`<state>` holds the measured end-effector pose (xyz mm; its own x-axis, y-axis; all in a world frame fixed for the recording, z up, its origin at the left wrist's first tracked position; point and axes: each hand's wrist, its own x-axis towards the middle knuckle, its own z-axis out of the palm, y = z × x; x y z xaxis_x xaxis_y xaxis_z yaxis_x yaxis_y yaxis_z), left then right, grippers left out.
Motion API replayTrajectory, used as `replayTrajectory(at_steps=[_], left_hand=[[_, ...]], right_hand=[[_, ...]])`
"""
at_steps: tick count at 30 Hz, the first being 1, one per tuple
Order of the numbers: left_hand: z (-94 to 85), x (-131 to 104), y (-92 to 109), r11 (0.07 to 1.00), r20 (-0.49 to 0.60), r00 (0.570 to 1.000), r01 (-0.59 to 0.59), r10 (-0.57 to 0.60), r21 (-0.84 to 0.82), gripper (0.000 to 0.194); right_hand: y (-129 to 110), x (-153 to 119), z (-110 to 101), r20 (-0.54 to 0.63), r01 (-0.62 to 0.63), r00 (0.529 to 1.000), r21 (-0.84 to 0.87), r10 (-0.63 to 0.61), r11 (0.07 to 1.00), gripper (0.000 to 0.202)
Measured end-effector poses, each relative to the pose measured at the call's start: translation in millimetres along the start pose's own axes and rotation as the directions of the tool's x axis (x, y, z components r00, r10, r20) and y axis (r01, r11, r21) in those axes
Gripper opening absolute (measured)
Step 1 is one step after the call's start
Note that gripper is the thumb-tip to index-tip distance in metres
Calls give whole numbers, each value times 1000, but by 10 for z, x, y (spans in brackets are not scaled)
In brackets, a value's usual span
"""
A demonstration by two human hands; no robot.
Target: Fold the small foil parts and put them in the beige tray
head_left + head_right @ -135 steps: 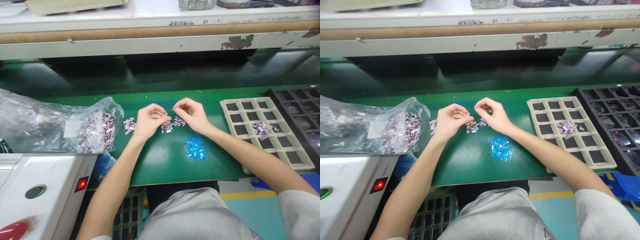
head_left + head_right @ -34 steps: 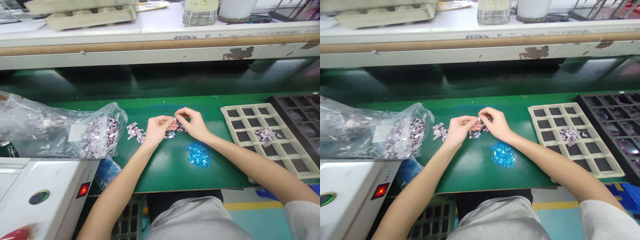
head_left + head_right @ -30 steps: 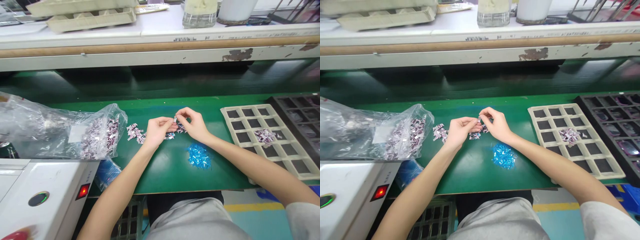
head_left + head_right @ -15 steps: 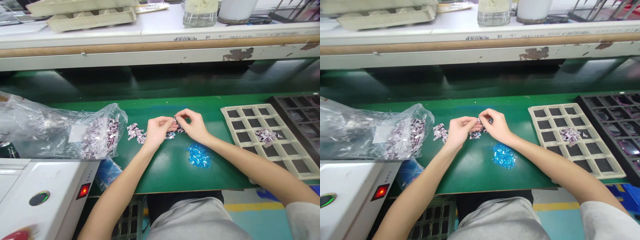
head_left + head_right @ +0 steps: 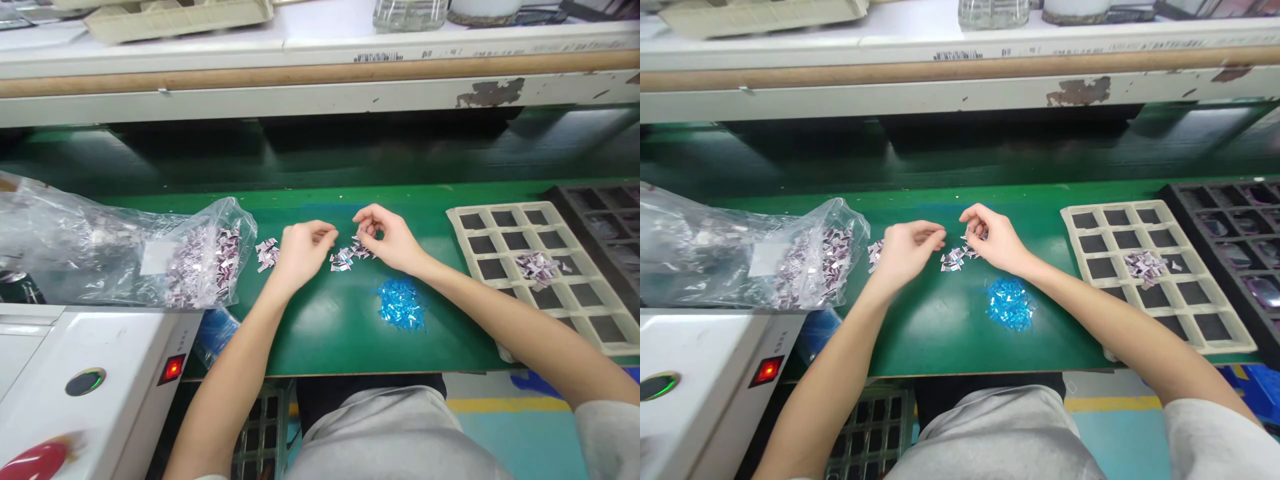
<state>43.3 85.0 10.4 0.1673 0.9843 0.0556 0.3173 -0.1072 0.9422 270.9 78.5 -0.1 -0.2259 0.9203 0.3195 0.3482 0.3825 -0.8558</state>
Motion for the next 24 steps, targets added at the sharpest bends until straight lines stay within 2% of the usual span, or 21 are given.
replayTrajectory(at_steps=[2, 4, 6, 8, 10, 13, 17, 20, 24], left_hand=[[-299, 42, -6, 961, -2, 998, -58, 61, 272, 11], [-576, 79, -26, 883, 77, 997, -54, 20, 466, 7], [-769, 100, -54, 821, 143, 990, -66, -19, 568, 8], [-863, 103, -81, 793, 194, 980, -87, -40, 603, 13], [-885, 95, -96, 789, 230, 971, -95, -60, 608, 17], [-866, 82, -97, 796, 269, 957, -78, -110, 601, 11], [-848, 82, -85, 802, 278, 949, -48, -150, 596, 15], [-840, 86, -53, 814, 278, 945, -23, -172, 581, 16], [-802, 65, 45, 834, 261, 952, -12, -160, 552, 16]], right_hand=[[30, 6, -38, 56, -25, 998, -59, 29, 998, 22], [68, 11, -62, 112, -56, 991, -106, 68, 993, 20], [93, 18, -73, 126, -73, 988, -144, 92, 987, 17], [95, 29, -80, 111, -71, 990, -177, 91, 982, 16], [87, 49, -97, 77, -67, 994, -198, 83, 978, 18], [115, 104, -165, -22, -76, 997, -234, 73, 969, 16], [326, 204, -314, -169, -55, 985, -405, -16, 913, 16], [554, 259, -390, -144, -32, 988, -514, -49, 857, 23], [757, 300, -396, -110, -23, 993, -560, -47, 828, 30]])
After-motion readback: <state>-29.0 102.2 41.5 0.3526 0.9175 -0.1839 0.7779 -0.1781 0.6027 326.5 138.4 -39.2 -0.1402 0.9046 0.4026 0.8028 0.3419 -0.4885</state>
